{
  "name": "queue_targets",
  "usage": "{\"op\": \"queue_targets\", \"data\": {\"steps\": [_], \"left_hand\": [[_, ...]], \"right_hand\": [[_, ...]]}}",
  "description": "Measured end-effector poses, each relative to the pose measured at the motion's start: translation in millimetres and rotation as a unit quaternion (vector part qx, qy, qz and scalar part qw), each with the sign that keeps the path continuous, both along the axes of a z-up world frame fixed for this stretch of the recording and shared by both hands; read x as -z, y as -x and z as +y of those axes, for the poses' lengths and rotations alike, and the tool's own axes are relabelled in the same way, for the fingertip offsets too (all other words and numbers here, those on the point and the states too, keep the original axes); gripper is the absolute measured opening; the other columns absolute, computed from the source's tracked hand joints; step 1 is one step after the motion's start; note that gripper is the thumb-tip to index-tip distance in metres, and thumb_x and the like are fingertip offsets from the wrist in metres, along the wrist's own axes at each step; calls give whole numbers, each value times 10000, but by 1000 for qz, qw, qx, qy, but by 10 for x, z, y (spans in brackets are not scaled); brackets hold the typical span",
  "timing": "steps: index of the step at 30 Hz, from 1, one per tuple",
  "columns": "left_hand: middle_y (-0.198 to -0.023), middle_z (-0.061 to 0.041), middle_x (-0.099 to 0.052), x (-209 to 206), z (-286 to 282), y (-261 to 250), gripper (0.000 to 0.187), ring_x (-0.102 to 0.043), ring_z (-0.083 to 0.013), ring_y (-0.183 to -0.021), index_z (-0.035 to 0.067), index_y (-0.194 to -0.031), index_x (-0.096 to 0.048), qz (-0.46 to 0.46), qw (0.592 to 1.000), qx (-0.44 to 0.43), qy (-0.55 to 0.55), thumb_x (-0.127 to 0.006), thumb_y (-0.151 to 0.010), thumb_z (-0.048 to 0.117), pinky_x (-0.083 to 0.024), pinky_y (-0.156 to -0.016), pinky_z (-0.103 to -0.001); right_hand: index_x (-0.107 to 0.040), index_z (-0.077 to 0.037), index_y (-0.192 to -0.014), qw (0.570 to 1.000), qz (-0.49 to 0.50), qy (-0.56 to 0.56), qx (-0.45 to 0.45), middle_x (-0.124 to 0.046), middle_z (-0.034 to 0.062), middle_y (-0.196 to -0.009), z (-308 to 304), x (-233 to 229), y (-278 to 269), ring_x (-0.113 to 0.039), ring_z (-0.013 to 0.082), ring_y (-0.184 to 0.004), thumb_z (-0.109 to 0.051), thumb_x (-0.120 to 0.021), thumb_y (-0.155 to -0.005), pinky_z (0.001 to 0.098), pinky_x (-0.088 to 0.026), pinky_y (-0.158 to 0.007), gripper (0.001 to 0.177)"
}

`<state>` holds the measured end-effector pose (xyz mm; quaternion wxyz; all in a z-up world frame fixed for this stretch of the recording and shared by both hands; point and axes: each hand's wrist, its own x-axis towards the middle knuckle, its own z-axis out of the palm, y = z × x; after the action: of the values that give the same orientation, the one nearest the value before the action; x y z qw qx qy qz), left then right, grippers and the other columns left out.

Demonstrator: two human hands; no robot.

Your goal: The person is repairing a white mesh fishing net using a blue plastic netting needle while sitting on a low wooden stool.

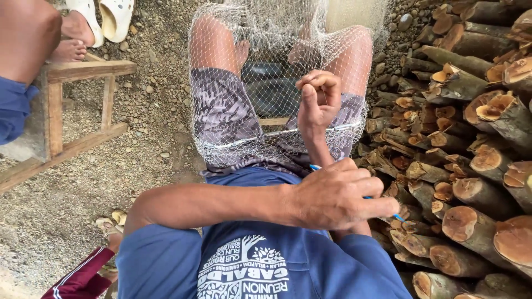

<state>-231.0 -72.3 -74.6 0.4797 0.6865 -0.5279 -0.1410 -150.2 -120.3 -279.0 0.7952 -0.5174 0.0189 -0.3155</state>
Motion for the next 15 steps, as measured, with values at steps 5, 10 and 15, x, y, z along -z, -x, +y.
{"op": "queue_targets", "data": {"steps": [5,10,15], "left_hand": [[-955,7,-512,430,-34,108,94,-607,-268,-830,214,-1132,-647,-127,988,-93,-12,-625,-1151,124,-505,-880,-472],[-964,5,-510,488,34,93,123,-603,-261,-858,219,-1116,-646,-136,984,-115,-21,-620,-1097,99,-508,-923,-456],[-977,8,-506,337,209,-43,125,-601,-260,-866,213,-1084,-674,-125,984,-121,-22,-655,-1071,89,-499,-946,-451]], "right_hand": [[-636,-34,-1206,992,1,-128,2,-704,142,-1140,148,25,-53,-781,244,-1061,-87,-747,-1180,380,-731,-929,126],[-591,-44,-1257,983,34,-179,-5,-703,144,-1141,165,11,-142,-796,238,-1029,-19,-736,-1169,378,-740,-927,171],[-569,-107,-1343,959,61,-275,-27,-746,103,-1181,209,-76,-184,-810,213,-1033,-19,-761,-1151,361,-743,-969,285]]}}
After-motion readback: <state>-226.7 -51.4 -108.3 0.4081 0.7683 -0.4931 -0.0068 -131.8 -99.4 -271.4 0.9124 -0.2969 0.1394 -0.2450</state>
